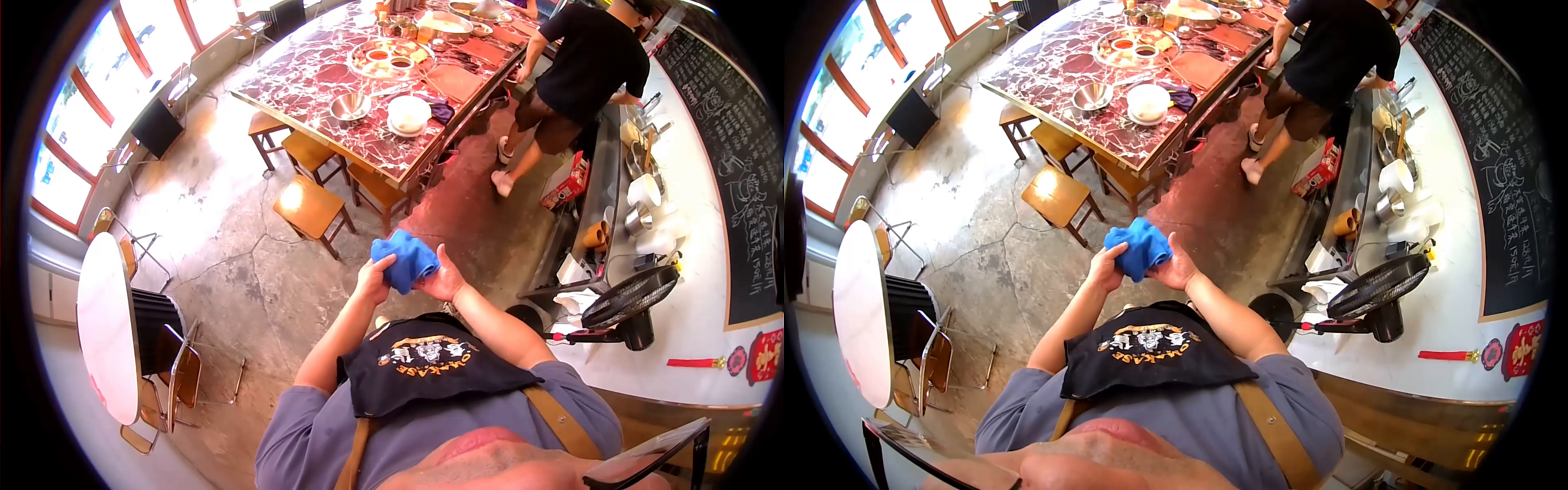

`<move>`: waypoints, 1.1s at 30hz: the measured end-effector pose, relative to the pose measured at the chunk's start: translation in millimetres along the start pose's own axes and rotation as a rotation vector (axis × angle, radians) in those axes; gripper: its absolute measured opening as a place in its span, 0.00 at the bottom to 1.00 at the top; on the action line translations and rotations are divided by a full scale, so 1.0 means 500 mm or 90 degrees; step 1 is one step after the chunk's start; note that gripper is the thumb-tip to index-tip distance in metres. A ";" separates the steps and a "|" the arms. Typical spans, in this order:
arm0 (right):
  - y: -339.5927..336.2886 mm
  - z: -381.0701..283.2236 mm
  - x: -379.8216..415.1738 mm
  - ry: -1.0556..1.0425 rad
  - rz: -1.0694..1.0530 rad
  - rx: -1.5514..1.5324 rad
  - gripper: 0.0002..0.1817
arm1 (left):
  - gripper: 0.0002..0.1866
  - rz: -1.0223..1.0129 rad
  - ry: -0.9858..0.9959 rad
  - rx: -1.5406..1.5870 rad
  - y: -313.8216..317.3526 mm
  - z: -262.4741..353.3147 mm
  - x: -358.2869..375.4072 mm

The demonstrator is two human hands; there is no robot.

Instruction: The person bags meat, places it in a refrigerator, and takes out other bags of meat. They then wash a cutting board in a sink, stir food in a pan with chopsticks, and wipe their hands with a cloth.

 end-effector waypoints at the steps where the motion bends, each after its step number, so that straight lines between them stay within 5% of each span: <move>1: -0.001 0.005 0.007 0.018 0.018 0.036 0.43 | 0.18 0.006 0.011 -0.017 0.004 0.003 -0.001; 6: 0.000 -0.055 0.039 -0.104 -0.056 0.089 0.42 | 0.17 -0.068 -0.029 0.064 0.056 0.038 0.033; 9: 0.020 -0.035 0.038 -0.173 0.055 0.068 0.41 | 0.15 -0.100 -0.063 0.057 0.049 0.029 0.017; 11: -0.039 0.003 0.018 0.065 0.024 0.124 0.31 | 0.13 -0.096 -0.049 0.019 0.059 0.024 0.022; 12: -0.052 0.000 0.009 0.064 0.022 0.128 0.31 | 0.12 -0.089 -0.036 -0.014 0.062 0.021 0.024; 14: -0.037 -0.006 0.010 -0.045 0.138 0.553 0.18 | 0.16 -0.056 -0.030 -0.067 0.036 0.014 0.028; 18: -0.004 -0.076 0.029 -0.152 0.182 0.440 0.09 | 0.15 -0.067 0.017 -0.176 0.007 0.042 0.038; 21: 0.013 -0.075 0.032 -0.147 0.174 0.434 0.08 | 0.18 0.001 0.028 -0.059 -0.004 0.034 0.040; 28: 0.051 -0.117 0.029 -0.263 0.157 0.502 0.10 | 0.27 -0.169 -0.007 0.048 0.047 0.052 0.078; 30: 0.071 -0.115 0.036 -0.263 0.091 0.289 0.12 | 0.26 -0.176 -0.008 0.036 0.064 0.046 0.081; 31: 0.051 -0.093 0.032 -0.155 0.114 0.289 0.14 | 0.23 -0.149 -0.037 0.038 0.052 0.032 0.065; 33: -0.017 -0.047 0.030 -0.017 0.130 0.523 0.10 | 0.16 -0.099 -0.068 0.053 0.021 0.008 0.030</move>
Point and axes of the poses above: each hand's wrist, its own x-axis away from the middle knuckle, its own y-axis out of the palm, z = x × y, the point moved 2 cm from there along -x, towards the middle knuckle, and after that the axes turned 2 degrees about y, right-handed, at the moved point
